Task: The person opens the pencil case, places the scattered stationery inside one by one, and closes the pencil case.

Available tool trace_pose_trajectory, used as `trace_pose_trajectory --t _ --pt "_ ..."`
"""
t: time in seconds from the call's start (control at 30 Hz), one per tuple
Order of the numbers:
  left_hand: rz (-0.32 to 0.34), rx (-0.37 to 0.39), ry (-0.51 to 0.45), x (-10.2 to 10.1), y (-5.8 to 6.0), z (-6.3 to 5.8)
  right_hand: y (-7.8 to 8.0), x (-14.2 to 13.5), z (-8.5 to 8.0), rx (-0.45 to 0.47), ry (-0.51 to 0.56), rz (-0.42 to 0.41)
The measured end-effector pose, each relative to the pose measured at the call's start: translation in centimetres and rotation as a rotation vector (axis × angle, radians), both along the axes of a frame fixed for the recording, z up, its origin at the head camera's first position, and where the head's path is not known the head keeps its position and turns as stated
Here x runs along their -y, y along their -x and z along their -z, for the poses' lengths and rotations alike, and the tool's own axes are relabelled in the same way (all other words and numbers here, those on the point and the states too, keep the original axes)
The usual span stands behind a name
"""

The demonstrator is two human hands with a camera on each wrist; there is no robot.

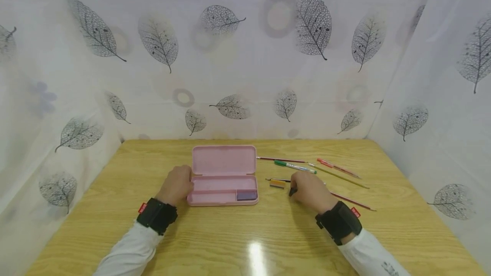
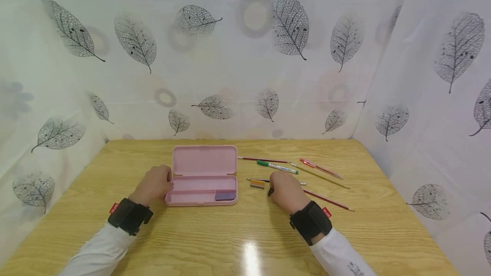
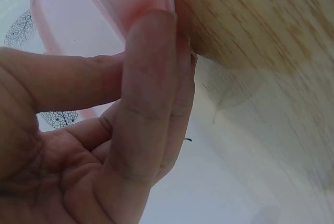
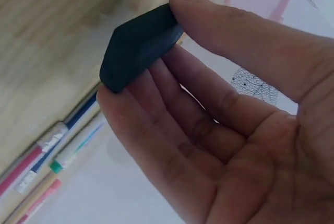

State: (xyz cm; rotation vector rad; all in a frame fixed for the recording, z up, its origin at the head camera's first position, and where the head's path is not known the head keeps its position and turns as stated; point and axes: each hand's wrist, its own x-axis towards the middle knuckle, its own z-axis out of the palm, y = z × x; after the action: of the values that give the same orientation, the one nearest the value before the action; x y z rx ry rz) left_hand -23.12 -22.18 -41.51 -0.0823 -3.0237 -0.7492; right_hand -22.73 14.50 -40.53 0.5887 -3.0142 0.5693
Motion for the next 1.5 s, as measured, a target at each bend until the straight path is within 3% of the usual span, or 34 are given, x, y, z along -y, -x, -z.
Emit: trace_pose_trajectory --t 0.8,1.5 --pt "0.003 -0.002 -0.018 -0.1 -0.1 -0.2 0.0 4.6 -4.4 -0.033 0.081 -0.164" --pt "0.018 -0.010 -0.015 0.0 0.0 -0.1 0.3 9.4 -6.0 -0.095 0.028 -0.252"
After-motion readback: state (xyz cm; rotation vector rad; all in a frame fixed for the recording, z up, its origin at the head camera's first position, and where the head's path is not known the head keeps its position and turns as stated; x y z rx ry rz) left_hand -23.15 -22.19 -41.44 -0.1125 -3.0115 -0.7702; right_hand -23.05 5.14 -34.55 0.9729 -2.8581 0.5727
